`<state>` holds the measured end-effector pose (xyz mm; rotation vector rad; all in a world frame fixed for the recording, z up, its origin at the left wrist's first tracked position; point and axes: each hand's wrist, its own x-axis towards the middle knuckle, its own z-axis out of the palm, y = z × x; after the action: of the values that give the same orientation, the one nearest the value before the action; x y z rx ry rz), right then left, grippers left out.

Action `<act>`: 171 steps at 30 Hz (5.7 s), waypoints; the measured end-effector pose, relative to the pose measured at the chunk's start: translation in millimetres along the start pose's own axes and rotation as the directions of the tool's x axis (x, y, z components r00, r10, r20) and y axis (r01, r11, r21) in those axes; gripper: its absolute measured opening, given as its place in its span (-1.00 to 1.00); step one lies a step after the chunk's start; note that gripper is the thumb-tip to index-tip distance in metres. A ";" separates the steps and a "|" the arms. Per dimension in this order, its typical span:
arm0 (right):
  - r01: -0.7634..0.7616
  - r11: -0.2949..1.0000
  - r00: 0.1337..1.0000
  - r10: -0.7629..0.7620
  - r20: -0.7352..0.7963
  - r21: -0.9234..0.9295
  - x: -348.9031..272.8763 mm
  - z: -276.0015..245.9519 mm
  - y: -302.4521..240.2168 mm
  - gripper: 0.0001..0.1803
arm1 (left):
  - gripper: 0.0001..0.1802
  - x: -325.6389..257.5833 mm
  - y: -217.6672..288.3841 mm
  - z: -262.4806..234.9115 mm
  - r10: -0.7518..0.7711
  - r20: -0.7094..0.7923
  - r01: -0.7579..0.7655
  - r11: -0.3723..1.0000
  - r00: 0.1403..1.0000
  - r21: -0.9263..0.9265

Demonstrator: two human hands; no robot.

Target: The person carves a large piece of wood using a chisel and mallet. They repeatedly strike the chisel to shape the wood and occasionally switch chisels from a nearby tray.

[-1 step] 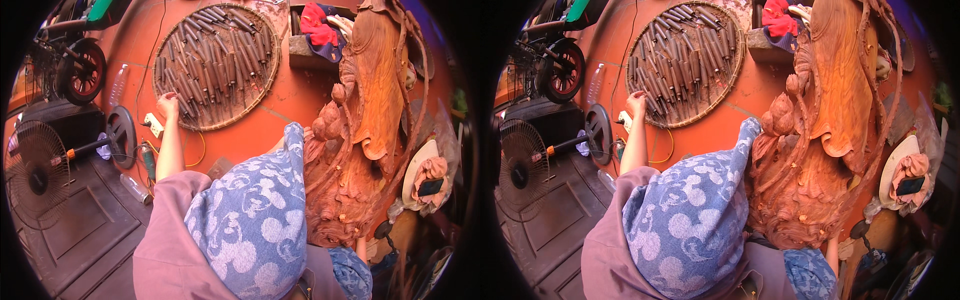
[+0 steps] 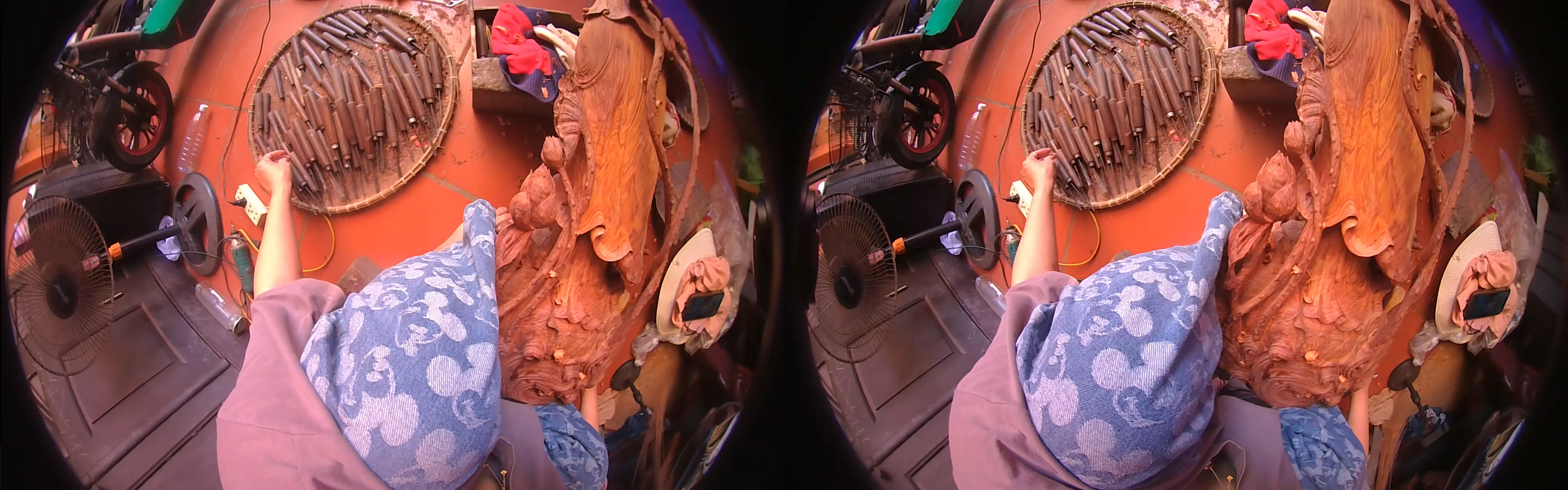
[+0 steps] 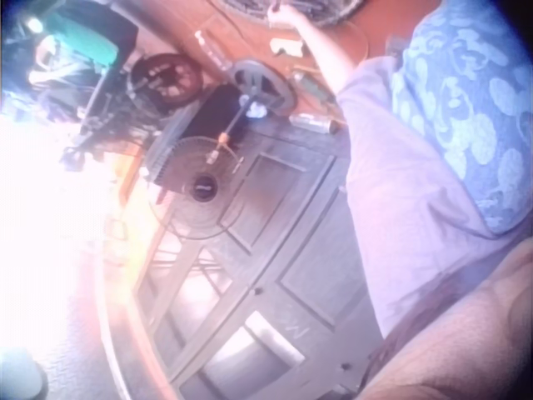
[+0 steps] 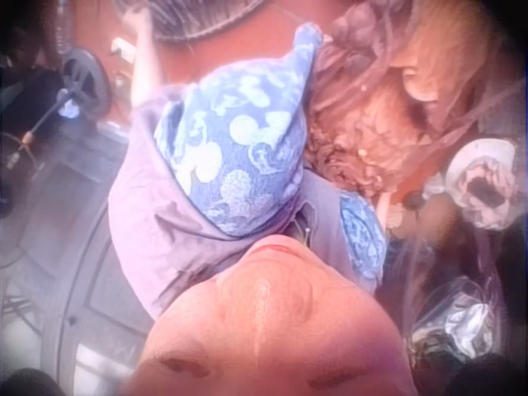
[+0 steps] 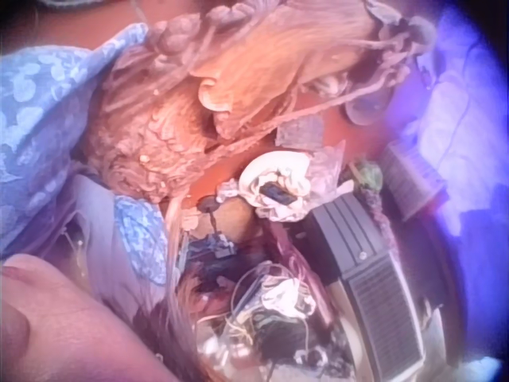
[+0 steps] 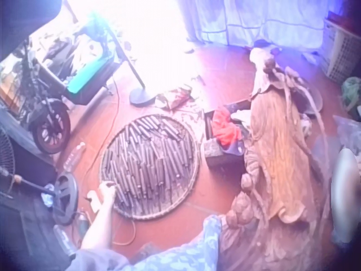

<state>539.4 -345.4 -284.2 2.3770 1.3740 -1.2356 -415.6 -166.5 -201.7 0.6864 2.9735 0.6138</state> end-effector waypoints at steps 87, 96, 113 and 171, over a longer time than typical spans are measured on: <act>0.043 0.672 0.996 0.031 -0.086 0.740 -108.1 -57.7 -184.4 -0.54 | -0.64 -442.7 416.9 -95.5 0.699 -0.088 0.005 -0.120 -0.709 -0.993; 0.500 0.486 0.865 -0.237 -0.443 0.717 -99.5 -70.4 -210.6 -0.56 | -0.51 -430.7 421.3 -79.5 0.726 0.023 -0.079 -0.043 -0.687 -0.996; 0.431 0.780 0.895 -0.305 -0.325 0.454 -157.5 -129.1 -277.3 -0.38 | -0.51 -434.1 420.0 -81.3 0.852 0.078 -0.094 0.034 -0.518 -0.995; 0.488 0.743 0.863 -0.330 -0.384 0.457 -156.0 -123.7 -299.0 -0.41 | -0.47 -424.5 422.3 -79.4 0.871 0.099 -0.082 0.068 -0.482 -0.994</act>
<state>342.3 -217.6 -12.4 2.8009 1.9495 -1.6362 133.8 -28.7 8.0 1.8488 0.4093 0.6110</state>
